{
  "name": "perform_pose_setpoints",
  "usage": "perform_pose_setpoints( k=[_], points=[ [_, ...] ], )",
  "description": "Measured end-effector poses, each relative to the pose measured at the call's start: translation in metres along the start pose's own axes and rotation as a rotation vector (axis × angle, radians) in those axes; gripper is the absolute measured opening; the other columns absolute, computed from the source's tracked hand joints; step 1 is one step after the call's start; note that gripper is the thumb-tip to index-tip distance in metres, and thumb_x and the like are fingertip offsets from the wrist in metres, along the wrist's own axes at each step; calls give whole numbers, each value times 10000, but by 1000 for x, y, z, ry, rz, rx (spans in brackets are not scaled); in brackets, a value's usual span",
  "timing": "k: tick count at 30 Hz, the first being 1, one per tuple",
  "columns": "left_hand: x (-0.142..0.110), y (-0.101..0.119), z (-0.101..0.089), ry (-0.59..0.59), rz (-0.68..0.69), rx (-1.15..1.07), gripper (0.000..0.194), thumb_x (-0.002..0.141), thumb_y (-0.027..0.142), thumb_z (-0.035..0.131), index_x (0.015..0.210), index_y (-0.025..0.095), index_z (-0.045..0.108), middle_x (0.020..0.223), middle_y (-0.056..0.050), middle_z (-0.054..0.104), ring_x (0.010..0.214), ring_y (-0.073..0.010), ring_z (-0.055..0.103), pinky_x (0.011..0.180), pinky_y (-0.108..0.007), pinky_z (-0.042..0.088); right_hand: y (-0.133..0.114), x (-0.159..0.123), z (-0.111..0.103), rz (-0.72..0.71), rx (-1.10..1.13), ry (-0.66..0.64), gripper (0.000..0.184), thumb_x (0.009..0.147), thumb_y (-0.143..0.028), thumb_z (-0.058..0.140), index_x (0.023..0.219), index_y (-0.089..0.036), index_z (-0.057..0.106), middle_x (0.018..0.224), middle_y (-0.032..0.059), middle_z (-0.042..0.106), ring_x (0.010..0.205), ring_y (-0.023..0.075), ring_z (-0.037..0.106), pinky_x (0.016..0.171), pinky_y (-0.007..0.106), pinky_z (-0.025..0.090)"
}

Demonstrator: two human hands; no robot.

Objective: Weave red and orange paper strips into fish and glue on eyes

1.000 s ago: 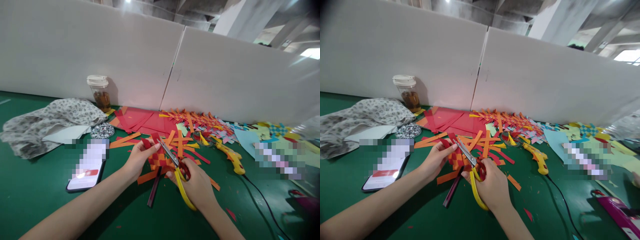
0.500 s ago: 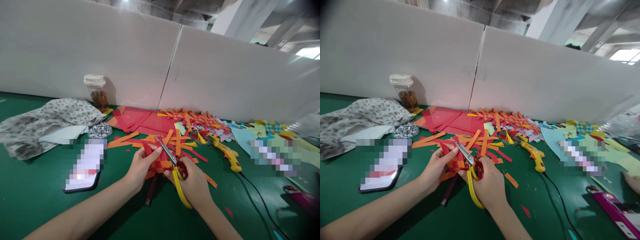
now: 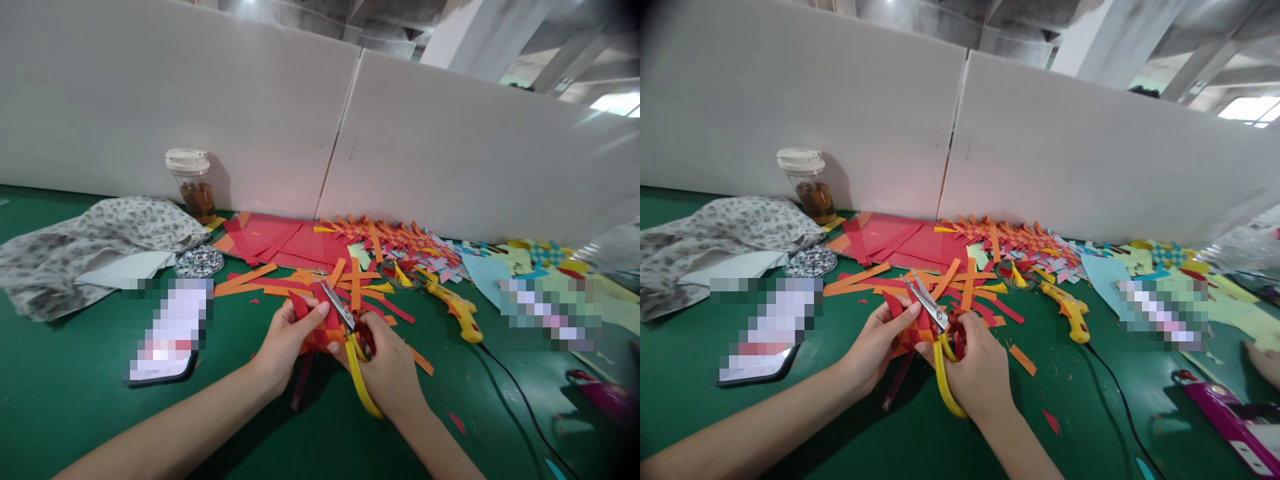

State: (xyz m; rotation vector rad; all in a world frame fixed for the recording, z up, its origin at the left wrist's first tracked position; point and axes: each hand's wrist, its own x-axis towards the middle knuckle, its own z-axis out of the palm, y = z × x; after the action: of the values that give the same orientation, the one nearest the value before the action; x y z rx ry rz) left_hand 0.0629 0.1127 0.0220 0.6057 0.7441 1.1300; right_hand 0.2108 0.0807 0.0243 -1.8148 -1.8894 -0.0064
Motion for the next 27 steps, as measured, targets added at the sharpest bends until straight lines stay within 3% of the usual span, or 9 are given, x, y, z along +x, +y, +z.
perform_pose_setpoints(
  k=[15,27],
  points=[
    [-3,0,4,-14,-30,-54,216,670,307,723,748,170,577,672,12,655,570,-99,596,535,-199,458,-1,-1,0,-58,73,33,309,675,-425,600,651,-225,366,541,-58,401,429,94,339,410,210,282],
    [2,-2,-3,-21,3,28,201,698,307,702,752,170,566,689,14,634,609,-93,578,590,-208,458,0,0,0,-13,102,9,309,663,-422,615,623,-221,384,523,-60,388,443,98,360,420,203,297]
  ],
)
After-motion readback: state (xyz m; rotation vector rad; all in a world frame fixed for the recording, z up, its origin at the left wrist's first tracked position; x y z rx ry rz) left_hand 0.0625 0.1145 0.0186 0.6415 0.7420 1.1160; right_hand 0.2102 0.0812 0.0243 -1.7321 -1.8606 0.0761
